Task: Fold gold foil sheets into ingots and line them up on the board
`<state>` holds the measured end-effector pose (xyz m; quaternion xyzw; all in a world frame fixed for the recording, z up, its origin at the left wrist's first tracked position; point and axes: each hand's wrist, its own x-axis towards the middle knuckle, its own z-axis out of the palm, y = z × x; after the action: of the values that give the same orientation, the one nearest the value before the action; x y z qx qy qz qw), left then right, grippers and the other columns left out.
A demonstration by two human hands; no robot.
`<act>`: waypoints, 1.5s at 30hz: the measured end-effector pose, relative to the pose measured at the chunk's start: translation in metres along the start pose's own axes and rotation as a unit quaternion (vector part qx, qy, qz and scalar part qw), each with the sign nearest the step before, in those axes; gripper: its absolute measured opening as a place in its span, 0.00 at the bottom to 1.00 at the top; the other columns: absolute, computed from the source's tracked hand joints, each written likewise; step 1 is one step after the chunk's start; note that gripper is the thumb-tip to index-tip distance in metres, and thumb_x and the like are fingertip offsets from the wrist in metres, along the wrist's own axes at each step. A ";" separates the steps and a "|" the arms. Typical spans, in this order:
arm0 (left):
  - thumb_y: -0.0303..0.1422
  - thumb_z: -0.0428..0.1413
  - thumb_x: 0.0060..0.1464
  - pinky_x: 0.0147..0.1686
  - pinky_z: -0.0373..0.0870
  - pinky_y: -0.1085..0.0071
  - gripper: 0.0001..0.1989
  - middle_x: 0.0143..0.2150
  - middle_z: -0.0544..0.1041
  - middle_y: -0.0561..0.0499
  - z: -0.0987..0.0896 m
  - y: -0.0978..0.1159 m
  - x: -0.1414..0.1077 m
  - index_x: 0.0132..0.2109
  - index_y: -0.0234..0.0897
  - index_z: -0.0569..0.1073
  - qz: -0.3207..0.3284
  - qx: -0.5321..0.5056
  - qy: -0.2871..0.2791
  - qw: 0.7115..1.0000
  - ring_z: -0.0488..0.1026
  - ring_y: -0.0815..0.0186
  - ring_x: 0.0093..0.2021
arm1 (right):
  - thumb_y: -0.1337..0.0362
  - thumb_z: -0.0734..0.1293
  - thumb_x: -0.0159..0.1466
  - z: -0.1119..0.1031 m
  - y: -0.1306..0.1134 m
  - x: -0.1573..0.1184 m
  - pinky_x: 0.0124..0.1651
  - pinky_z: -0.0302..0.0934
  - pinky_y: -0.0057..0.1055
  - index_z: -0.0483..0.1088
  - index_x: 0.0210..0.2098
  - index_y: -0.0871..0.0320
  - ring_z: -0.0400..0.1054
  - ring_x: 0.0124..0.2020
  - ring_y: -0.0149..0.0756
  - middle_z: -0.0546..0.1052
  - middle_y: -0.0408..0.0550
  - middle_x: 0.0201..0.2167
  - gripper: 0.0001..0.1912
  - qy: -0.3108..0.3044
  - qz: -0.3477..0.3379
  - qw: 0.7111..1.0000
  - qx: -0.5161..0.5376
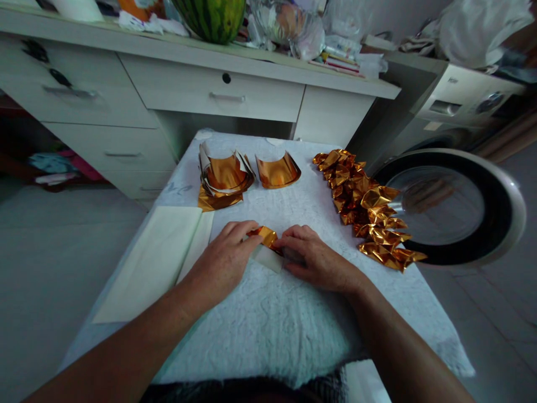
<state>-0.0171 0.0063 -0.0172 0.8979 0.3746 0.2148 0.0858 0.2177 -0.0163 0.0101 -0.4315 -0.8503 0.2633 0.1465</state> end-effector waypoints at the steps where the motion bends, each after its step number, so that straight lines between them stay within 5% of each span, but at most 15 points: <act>1: 0.18 0.52 0.55 0.57 0.68 0.54 0.20 0.60 0.66 0.44 0.000 0.000 0.000 0.53 0.39 0.70 -0.016 -0.008 0.014 1.000 0.65 0.55 0.57 | 0.73 0.68 0.60 0.001 0.001 0.000 0.55 0.57 0.41 0.69 0.54 0.57 0.61 0.49 0.41 0.70 0.52 0.48 0.23 0.005 -0.005 1.000 -0.001; 4: 0.22 0.58 0.52 0.57 0.68 0.52 0.24 0.60 0.61 0.41 -0.002 0.000 0.000 0.56 0.37 0.66 -0.098 -0.029 0.056 0.993 0.65 0.53 0.58 | 0.71 0.69 0.60 0.002 0.002 0.000 0.56 0.57 0.41 0.71 0.53 0.58 0.62 0.50 0.42 0.71 0.52 0.50 0.21 0.016 -0.016 1.000 -0.006; 8: 0.25 0.62 0.49 0.50 0.74 0.55 0.27 0.49 0.68 0.45 -0.006 -0.003 0.000 0.55 0.37 0.62 -0.178 -0.069 0.071 0.979 0.72 0.56 0.49 | 0.70 0.69 0.62 0.003 0.001 0.000 0.55 0.59 0.40 0.72 0.52 0.59 0.64 0.50 0.41 0.72 0.52 0.49 0.19 0.031 -0.030 0.999 -0.010; 14: 0.25 0.57 0.53 0.50 0.72 0.56 0.16 0.46 0.74 0.48 -0.005 -0.001 -0.001 0.48 0.39 0.66 -0.127 -0.061 0.008 0.990 0.74 0.57 0.48 | 0.69 0.69 0.62 0.005 0.001 0.001 0.54 0.60 0.41 0.73 0.51 0.58 0.65 0.50 0.41 0.73 0.53 0.50 0.17 0.049 -0.063 0.996 -0.034; 21: 0.23 0.46 0.61 0.49 0.73 0.60 0.17 0.55 0.68 0.41 0.001 0.002 0.004 0.56 0.35 0.65 -0.119 -0.073 0.060 0.988 0.74 0.59 0.50 | 0.67 0.66 0.65 0.008 -0.001 0.002 0.48 0.62 0.37 0.76 0.44 0.57 0.66 0.45 0.40 0.76 0.51 0.46 0.09 0.046 -0.082 0.992 -0.082; 27: 0.23 0.49 0.59 0.52 0.71 0.59 0.14 0.48 0.74 0.45 0.003 -0.002 0.007 0.51 0.34 0.70 -0.089 -0.068 0.008 0.994 0.72 0.58 0.50 | 0.68 0.64 0.67 0.013 -0.004 0.000 0.47 0.62 0.37 0.75 0.40 0.57 0.66 0.44 0.39 0.75 0.52 0.45 0.07 0.045 -0.099 0.986 -0.126; 35: 0.26 0.55 0.58 0.54 0.68 0.56 0.14 0.51 0.72 0.45 -0.003 0.000 0.004 0.51 0.34 0.71 -0.048 -0.062 -0.037 0.996 0.67 0.56 0.52 | 0.72 0.64 0.63 0.017 -0.004 -0.001 0.50 0.62 0.40 0.72 0.45 0.60 0.65 0.47 0.41 0.73 0.54 0.45 0.11 0.057 -0.087 0.988 -0.111; 42: 0.26 0.54 0.58 0.55 0.67 0.55 0.15 0.51 0.71 0.47 -0.002 0.000 0.004 0.52 0.39 0.71 -0.051 -0.074 -0.048 0.995 0.66 0.57 0.53 | 0.66 0.65 0.65 0.013 -0.005 -0.002 0.52 0.61 0.42 0.73 0.42 0.58 0.64 0.48 0.42 0.72 0.54 0.49 0.07 0.040 -0.084 0.992 -0.091; 45: 0.27 0.54 0.58 0.56 0.66 0.54 0.16 0.53 0.69 0.46 -0.003 0.002 0.003 0.53 0.41 0.72 -0.049 -0.073 -0.056 0.995 0.65 0.56 0.54 | 0.57 0.70 0.61 0.013 -0.009 -0.003 0.53 0.60 0.45 0.71 0.46 0.59 0.63 0.50 0.46 0.70 0.56 0.49 0.16 0.039 -0.068 0.993 -0.083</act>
<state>-0.0152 0.0073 -0.0133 0.8805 0.3956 0.1870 0.1822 0.2075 -0.0270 0.0043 -0.3932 -0.8903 0.1643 0.1606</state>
